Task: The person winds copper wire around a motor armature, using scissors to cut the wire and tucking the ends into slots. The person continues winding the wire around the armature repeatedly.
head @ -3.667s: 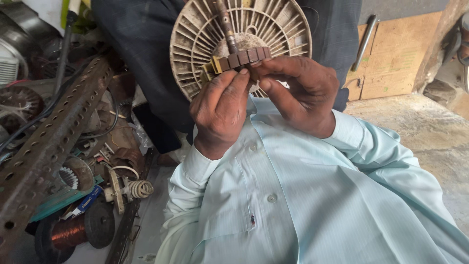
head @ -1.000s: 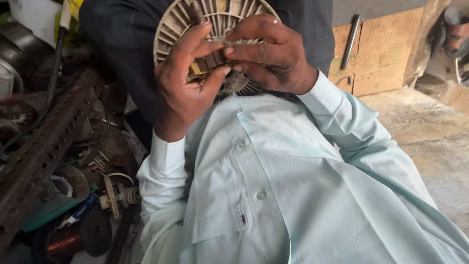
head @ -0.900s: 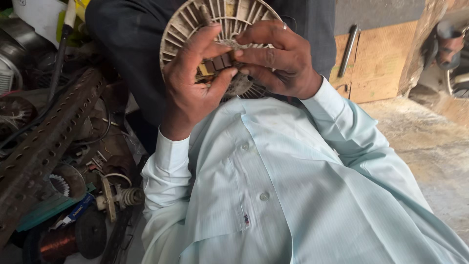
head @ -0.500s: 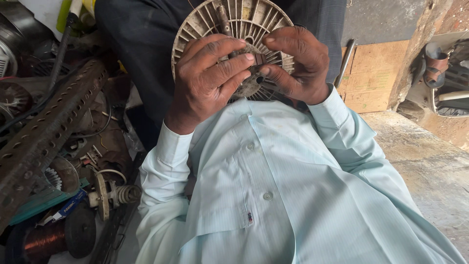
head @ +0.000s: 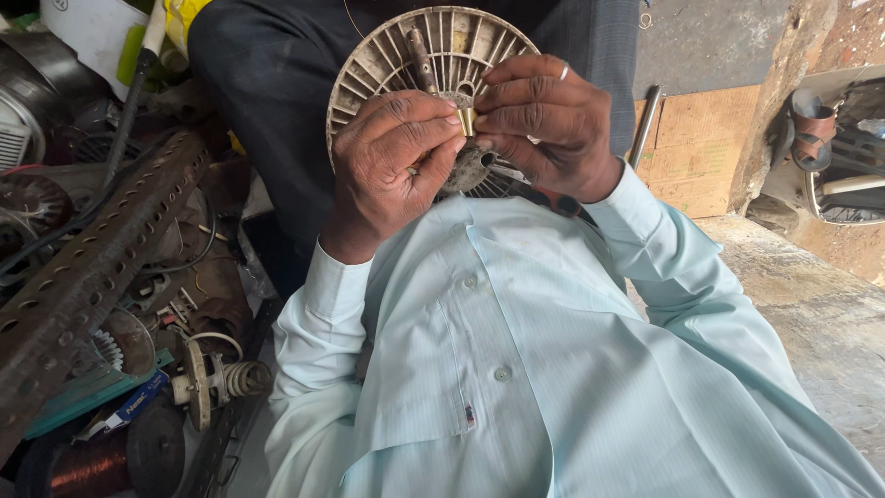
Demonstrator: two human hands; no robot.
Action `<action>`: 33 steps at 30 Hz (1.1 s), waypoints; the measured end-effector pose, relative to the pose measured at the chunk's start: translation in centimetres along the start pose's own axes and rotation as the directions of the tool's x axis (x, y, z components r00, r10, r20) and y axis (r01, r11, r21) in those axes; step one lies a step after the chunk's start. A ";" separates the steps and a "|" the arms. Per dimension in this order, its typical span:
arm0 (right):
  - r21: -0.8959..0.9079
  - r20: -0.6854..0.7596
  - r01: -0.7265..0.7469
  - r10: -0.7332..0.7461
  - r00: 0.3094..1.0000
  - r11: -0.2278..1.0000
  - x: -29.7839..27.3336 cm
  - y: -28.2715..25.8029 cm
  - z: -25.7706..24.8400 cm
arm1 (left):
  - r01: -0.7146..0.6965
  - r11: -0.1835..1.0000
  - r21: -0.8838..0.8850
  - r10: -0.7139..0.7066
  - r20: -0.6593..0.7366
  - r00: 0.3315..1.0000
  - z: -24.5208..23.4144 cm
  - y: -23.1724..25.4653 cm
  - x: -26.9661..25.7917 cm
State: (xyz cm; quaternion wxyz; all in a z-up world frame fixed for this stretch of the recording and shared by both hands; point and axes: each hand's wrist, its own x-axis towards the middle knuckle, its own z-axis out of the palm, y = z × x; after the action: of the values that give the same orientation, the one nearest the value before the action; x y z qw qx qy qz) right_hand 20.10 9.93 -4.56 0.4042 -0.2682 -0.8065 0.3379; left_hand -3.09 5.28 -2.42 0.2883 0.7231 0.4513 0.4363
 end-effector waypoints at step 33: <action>0.302 -0.049 -0.540 0.578 0.814 0.786 -3.7 -1.7 1.5 | 0.321 0.872 -0.370 -0.319 0.069 0.945 -1.0 -2.3 -5.2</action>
State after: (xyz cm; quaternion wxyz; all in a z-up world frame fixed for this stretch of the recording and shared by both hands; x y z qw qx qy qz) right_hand 20.49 5.76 -5.66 0.3739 -0.4595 -0.6055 0.5314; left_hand -6.00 1.58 -5.72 0.4912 0.5709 0.4714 0.4589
